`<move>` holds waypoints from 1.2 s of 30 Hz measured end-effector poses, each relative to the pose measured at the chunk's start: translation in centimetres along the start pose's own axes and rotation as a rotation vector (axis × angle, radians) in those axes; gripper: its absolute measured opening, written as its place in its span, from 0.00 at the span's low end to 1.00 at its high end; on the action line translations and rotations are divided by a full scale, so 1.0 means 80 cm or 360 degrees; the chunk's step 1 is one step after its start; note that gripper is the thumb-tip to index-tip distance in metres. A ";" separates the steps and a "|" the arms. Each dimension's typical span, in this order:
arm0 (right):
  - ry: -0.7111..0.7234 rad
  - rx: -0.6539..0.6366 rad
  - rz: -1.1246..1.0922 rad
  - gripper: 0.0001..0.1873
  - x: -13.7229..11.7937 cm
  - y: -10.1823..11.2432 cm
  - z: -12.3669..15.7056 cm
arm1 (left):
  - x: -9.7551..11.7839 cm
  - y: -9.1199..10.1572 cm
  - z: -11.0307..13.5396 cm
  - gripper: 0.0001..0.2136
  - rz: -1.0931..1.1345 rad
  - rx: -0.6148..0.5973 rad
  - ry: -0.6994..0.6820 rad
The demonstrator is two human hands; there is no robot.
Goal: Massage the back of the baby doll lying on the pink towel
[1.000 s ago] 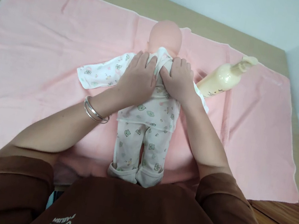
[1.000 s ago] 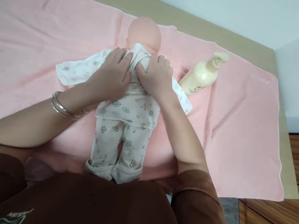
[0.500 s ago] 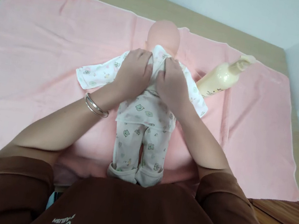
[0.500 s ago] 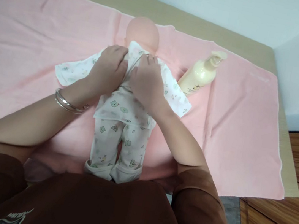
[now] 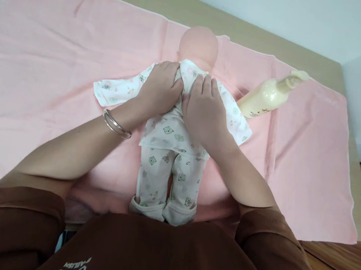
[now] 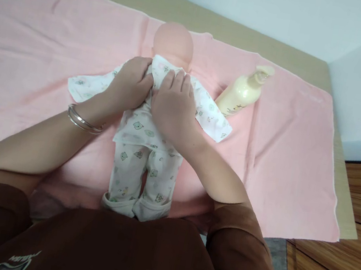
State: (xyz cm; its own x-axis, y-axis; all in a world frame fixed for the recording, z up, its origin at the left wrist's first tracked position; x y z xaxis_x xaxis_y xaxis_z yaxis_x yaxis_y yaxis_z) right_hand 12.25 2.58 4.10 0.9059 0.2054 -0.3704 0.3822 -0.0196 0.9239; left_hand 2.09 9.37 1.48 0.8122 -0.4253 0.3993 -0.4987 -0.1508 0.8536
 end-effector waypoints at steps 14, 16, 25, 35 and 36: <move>-0.0063 0.0045 0.0030 0.29 0.041 0.005 -0.035 | 0.039 0.024 0.028 0.21 -0.0320 -0.0063 0.0030; -0.0016 0.0003 0.0069 0.31 0.032 0.002 -0.027 | 0.023 0.020 0.017 0.19 -0.0281 -0.0106 0.0128; 0.0020 -0.0084 0.0067 0.30 0.011 0.011 -0.016 | 0.008 0.004 0.021 0.27 -0.0035 -0.0091 0.0171; -0.0045 0.0125 -0.0059 0.32 0.044 0.003 -0.028 | 0.018 0.014 0.019 0.07 -0.0003 0.0060 -0.0019; -0.0004 0.0114 -0.0047 0.32 0.035 0.002 -0.021 | 0.008 0.010 0.012 0.06 0.0043 0.0051 -0.0010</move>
State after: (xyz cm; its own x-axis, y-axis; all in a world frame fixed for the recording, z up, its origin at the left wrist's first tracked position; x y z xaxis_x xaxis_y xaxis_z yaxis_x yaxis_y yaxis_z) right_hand 14.51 4.78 3.39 0.8945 0.2047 -0.3974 0.4205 -0.0834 0.9035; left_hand 1.96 8.09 2.08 0.7966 -0.4350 0.4198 -0.5298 -0.1680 0.8313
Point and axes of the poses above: each hand's wrist, its own z-axis away from the middle knuckle, its own y-axis out of the back of the hand, x = y × z, the point moved 10 cm from there along -z, towards the middle knuckle, and after that the axes turned 8 degrees about -z, right-handed, at the moved point
